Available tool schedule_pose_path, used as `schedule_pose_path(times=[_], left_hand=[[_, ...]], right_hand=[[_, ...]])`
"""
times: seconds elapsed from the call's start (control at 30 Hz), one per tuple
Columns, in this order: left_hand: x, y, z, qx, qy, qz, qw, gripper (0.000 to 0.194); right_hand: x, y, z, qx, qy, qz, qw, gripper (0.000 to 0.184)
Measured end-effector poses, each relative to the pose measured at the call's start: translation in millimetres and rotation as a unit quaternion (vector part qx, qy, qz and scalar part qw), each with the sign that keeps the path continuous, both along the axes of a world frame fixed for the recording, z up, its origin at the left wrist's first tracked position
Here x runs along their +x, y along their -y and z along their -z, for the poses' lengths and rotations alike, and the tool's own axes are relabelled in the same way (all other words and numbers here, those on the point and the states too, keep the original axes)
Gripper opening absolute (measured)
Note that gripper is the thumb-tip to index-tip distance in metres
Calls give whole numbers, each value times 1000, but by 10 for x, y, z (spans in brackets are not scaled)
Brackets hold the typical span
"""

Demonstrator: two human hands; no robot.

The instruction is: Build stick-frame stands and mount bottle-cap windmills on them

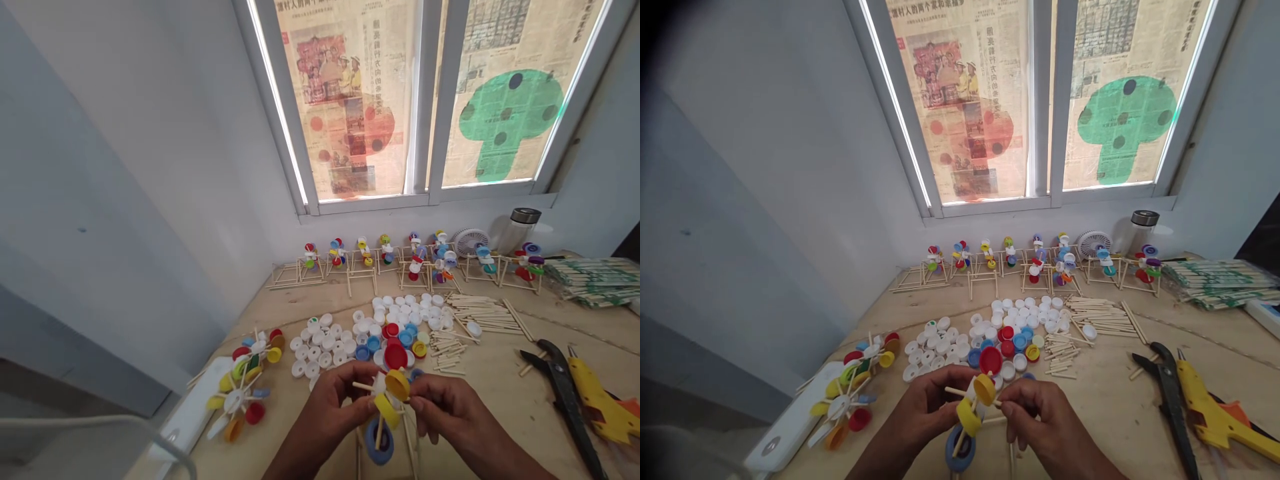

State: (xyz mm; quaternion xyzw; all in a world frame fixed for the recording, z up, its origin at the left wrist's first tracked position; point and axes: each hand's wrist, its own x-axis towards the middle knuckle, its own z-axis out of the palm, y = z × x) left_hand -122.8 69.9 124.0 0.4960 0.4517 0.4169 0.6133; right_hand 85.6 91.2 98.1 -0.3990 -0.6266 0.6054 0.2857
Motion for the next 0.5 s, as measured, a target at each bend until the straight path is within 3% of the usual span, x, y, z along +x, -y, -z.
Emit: schedule_pose_path(times=[0.13, 0.27, 0.33, 0.37, 0.5], left_hand=[[-109, -46, -11, 46, -62, -26, 997, 47], [-313, -345, 40, 133, -175, -128, 967, 35], [-412, -611, 87, 212, -322, -171, 907, 30], [-453, -763, 115, 244, -424, -184, 853, 29], [-518, -1375, 279, 264, -536, -189, 779, 23]], right_hand=[[114, 10, 22, -32, -40, 19, 999, 42], [231, 30, 6, -55, -49, 73, 995, 42], [283, 36, 21, -68, -52, 90, 992, 43], [310, 39, 37, -75, -53, 99, 991, 43], [433, 46, 139, -92, -44, 111, 989, 41]])
